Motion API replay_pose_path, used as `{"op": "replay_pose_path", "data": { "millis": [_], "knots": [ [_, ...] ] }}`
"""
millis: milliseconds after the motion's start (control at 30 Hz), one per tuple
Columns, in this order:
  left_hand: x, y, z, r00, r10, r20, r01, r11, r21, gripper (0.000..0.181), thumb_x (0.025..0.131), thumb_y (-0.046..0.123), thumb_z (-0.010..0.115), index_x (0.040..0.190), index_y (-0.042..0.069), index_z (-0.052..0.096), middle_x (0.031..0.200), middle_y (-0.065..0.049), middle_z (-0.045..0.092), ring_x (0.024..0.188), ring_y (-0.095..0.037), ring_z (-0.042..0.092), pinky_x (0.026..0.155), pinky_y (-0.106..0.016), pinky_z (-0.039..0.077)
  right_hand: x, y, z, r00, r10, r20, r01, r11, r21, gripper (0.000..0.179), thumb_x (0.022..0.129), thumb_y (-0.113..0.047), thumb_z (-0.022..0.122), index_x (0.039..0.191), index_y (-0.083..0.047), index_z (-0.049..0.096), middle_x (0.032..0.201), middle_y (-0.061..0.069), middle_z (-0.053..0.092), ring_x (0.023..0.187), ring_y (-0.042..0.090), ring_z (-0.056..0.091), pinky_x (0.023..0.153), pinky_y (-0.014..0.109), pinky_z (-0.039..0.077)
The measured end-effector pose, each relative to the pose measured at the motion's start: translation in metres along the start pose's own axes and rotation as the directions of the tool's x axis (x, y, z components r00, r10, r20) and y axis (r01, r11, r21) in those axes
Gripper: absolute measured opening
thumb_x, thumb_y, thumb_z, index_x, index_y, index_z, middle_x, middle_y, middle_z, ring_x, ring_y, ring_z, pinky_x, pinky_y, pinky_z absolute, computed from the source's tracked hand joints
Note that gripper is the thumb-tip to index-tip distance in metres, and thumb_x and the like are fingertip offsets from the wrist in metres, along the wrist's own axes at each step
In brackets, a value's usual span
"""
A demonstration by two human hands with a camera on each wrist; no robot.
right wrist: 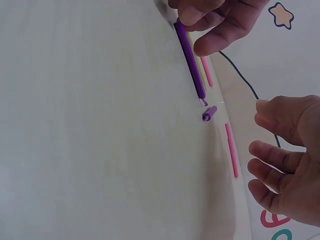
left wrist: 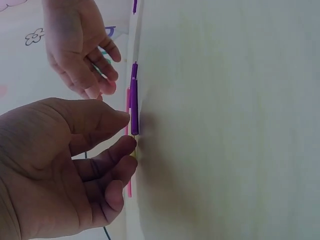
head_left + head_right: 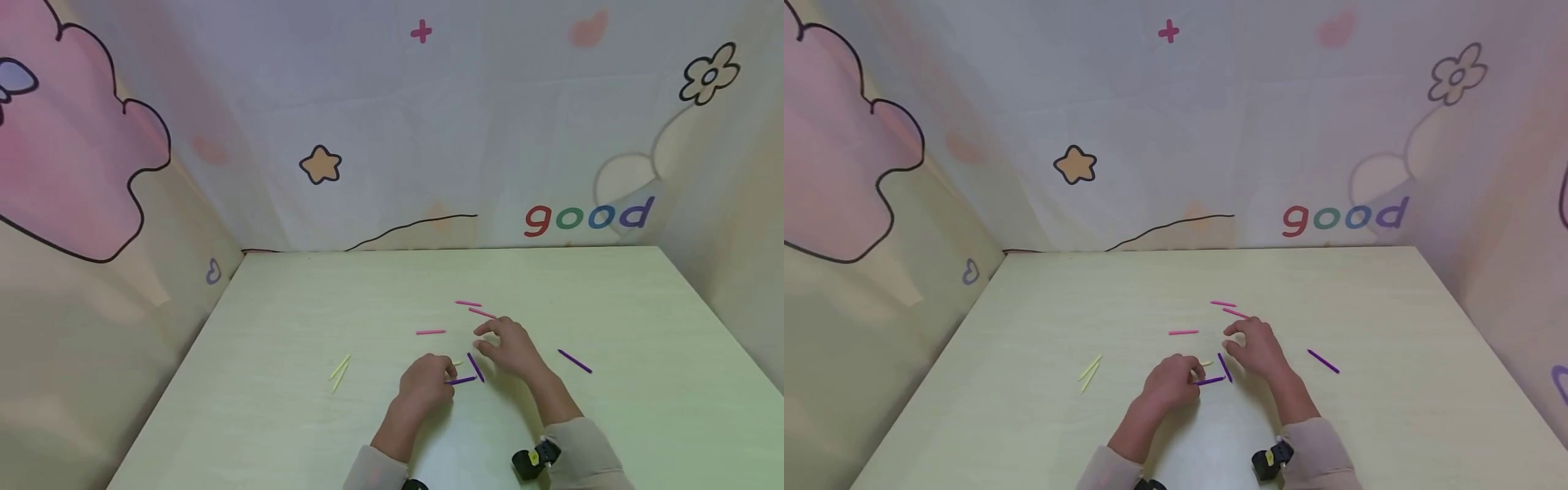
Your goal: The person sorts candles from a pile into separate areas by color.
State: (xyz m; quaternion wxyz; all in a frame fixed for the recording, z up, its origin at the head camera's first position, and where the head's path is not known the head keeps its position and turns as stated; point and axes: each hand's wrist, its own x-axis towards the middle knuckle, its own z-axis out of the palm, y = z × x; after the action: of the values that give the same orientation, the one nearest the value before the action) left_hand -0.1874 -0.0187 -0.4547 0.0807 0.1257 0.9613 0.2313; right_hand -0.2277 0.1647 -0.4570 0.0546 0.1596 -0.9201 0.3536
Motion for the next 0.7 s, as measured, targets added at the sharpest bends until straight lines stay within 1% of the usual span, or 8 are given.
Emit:
{"op": "replay_pose_path", "data": {
  "millis": [200,333,500,567,633,700],
  "knots": [
    [-0.006,-0.006,-0.002,0.998,0.021,-0.053,-0.021,1.0,0.007,0.019,0.07,0.007,0.07,0.087,0.016,0.069,0.075,0.002,0.052,0.068,-0.014,0.049,0.054,-0.026,0.04,-0.011,-0.002,0.003,1.0,0.001,-0.009,-0.001,1.0,0.026,0.016,0.081,-0.006,0.067,0.096,-0.001,0.067,0.101,0.017,0.061,0.099,0.038,0.054,0.084,0.051,0.041],
    [-0.008,-0.01,-0.004,0.997,0.035,-0.063,-0.035,0.999,0.006,0.019,0.071,0.007,0.069,0.088,0.015,0.069,0.074,0.003,0.05,0.066,-0.014,0.048,0.054,-0.026,0.039,-0.017,-0.004,0.006,1.0,-0.013,-0.008,0.013,0.999,0.032,0.016,0.079,-0.004,0.067,0.095,-0.001,0.067,0.099,0.014,0.063,0.097,0.037,0.055,0.084,0.05,0.041],
    [-0.011,-0.017,-0.007,0.995,0.059,-0.075,-0.058,0.998,0.009,0.019,0.071,0.007,0.067,0.088,0.015,0.07,0.073,0.003,0.049,0.066,-0.014,0.049,0.055,-0.026,0.039,-0.024,-0.009,0.008,0.999,-0.005,0.034,0.004,1.0,0.025,0.017,0.079,-0.004,0.068,0.096,-0.001,0.067,0.098,0.011,0.064,0.099,0.035,0.055,0.086,0.05,0.04],
    [-0.012,-0.019,-0.009,0.995,0.064,-0.079,-0.064,0.998,0.006,0.02,0.071,0.007,0.066,0.089,0.015,0.07,0.074,0.003,0.05,0.067,-0.014,0.05,0.055,-0.026,0.039,-0.026,-0.012,0.008,0.999,0.012,0.052,-0.013,1.0,0.025,0.018,0.079,-0.004,0.069,0.097,-0.002,0.068,0.098,0.01,0.064,0.099,0.035,0.055,0.086,0.05,0.04],
    [-0.012,-0.02,-0.01,0.995,0.066,-0.081,-0.066,0.998,0.009,0.021,0.071,0.008,0.066,0.09,0.016,0.07,0.075,0.003,0.05,0.068,-0.014,0.051,0.055,-0.026,0.04,-0.027,-0.014,0.008,0.998,0.028,0.064,-0.03,0.999,0.025,0.018,0.08,-0.005,0.069,0.098,-0.003,0.068,0.098,0.009,0.064,0.099,0.034,0.054,0.087,0.05,0.04],
    [-0.012,-0.022,-0.012,0.994,0.071,-0.086,-0.07,0.997,0.009,0.021,0.071,0.009,0.067,0.09,0.016,0.07,0.075,0.002,0.051,0.068,-0.014,0.051,0.055,-0.026,0.04,-0.028,-0.016,0.009,0.997,0.03,0.067,-0.031,0.999,0.02,0.018,0.079,-0.005,0.07,0.098,-0.003,0.068,0.098,0.008,0.064,0.098,0.033,0.054,0.086,0.049,0.04]
  ]
}}
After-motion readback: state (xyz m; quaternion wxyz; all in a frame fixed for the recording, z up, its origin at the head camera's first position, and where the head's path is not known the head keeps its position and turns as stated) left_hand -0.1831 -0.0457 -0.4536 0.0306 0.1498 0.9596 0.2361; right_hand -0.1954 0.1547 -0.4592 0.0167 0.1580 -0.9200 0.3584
